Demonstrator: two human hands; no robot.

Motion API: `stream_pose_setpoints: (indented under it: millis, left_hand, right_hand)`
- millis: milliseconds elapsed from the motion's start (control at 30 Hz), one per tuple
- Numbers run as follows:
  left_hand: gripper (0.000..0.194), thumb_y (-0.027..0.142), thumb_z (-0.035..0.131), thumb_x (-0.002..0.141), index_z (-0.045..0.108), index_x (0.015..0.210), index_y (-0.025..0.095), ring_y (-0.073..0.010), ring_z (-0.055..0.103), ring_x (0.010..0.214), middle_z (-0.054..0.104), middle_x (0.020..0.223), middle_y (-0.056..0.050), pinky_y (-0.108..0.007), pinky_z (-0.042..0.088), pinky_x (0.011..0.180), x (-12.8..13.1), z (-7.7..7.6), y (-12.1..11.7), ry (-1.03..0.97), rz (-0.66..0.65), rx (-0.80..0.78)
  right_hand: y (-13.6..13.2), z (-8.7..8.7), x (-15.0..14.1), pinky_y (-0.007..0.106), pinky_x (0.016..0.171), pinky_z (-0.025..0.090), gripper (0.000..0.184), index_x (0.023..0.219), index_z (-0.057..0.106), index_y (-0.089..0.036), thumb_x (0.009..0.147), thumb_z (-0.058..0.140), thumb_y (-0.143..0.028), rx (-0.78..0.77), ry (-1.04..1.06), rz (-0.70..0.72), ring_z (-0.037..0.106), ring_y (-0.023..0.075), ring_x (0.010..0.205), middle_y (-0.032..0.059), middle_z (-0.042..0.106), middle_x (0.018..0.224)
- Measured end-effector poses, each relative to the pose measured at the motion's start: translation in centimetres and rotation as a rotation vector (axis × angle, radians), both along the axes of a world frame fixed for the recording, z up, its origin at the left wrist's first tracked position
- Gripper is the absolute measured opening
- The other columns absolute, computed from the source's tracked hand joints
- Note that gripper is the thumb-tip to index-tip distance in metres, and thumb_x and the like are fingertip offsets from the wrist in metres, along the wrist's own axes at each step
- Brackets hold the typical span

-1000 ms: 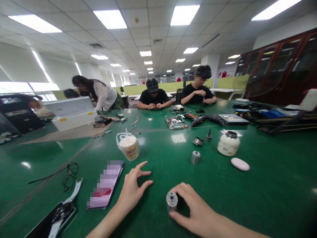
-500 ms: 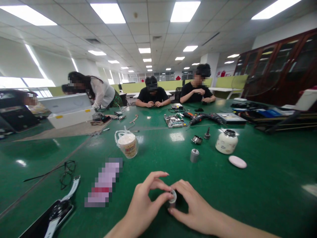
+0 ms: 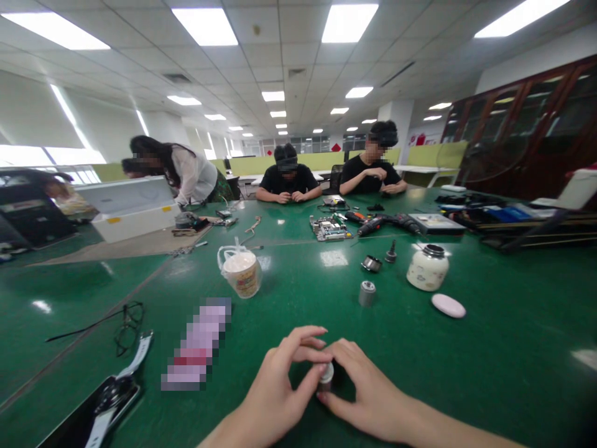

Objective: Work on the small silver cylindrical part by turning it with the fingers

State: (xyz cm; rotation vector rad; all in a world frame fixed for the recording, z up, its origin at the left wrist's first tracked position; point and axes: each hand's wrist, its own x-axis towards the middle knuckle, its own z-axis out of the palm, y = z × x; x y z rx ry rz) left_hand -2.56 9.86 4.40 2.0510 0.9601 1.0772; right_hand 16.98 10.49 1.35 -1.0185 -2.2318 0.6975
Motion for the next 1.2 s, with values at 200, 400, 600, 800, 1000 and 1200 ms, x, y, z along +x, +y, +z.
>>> stream_pose_setpoints:
  millis: [200,400,600,800,1000,1200]
  left_hand:
    - [0.058,0.018,0.070,0.082,0.046,0.133,0.028,-0.0274,0.060,0.115,0.068,0.116,-0.007,-0.046,0.044,0.101,-0.1,-0.2,0.2,0.068,0.137,0.104]
    - [0.042,0.016,0.070,0.082,0.050,0.117,0.027,-0.0236,0.068,0.093,0.076,0.082,0.002,-0.041,0.046,0.089,0.5,-0.5,0.6,0.063,0.167,0.072]
    - [0.029,0.027,0.069,0.085,0.048,0.105,0.024,-0.0235,0.072,0.091,0.078,0.086,-0.001,-0.042,0.047,0.093,-2.3,-0.1,3.5,-0.019,0.378,0.051]
    - [0.020,0.023,0.074,0.078,0.066,0.097,0.022,-0.0265,0.072,0.092,0.078,0.090,-0.004,-0.042,0.051,0.086,-5.2,-2.7,5.6,0.169,0.387,0.022]
    - [0.035,0.025,0.079,0.075,0.069,0.109,0.024,-0.0299,0.068,0.098,0.080,0.089,-0.003,-0.047,0.047,0.090,-4.9,-2.3,5.1,0.215,0.415,0.030]
    - [0.029,0.028,0.074,0.083,0.066,0.111,0.030,-0.0223,0.073,0.090,0.081,0.089,0.004,-0.035,0.050,0.085,-1.3,0.6,0.9,0.072,0.234,0.115]
  right_hand:
    - [0.0,-0.1,0.1,0.037,0.085,0.043,0.028,0.102,0.057,-0.022,0.078,0.069,-0.016,-0.018,0.009,-0.004,0.055,0.0228,0.096,0.0033,0.063,0.103]
    - [-0.2,0.2,-0.1,0.037,0.085,0.044,0.025,0.104,0.058,-0.021,0.080,0.066,-0.016,-0.027,0.001,-0.014,0.056,0.0227,0.096,0.0041,0.063,0.102]
    - [-0.4,1.2,-0.2,0.037,0.085,0.044,0.026,0.101,0.060,-0.021,0.076,0.067,-0.015,-0.042,-0.023,-0.036,0.056,0.0235,0.094,0.0039,0.064,0.100]
    - [-0.3,1.3,-0.2,0.039,0.086,0.044,0.028,0.101,0.060,-0.021,0.074,0.067,-0.014,-0.072,-0.046,-0.020,0.057,0.0251,0.096,0.0054,0.065,0.102]
    - [0.0,1.3,-0.3,0.042,0.087,0.044,0.028,0.101,0.061,-0.019,0.074,0.067,-0.015,-0.078,-0.064,-0.022,0.056,0.0266,0.097,0.0077,0.065,0.103]
    - [0.0,0.8,-0.2,0.041,0.088,0.044,0.030,0.104,0.060,-0.017,0.075,0.067,-0.014,-0.061,-0.046,-0.016,0.056,0.0262,0.098,0.0081,0.064,0.105]
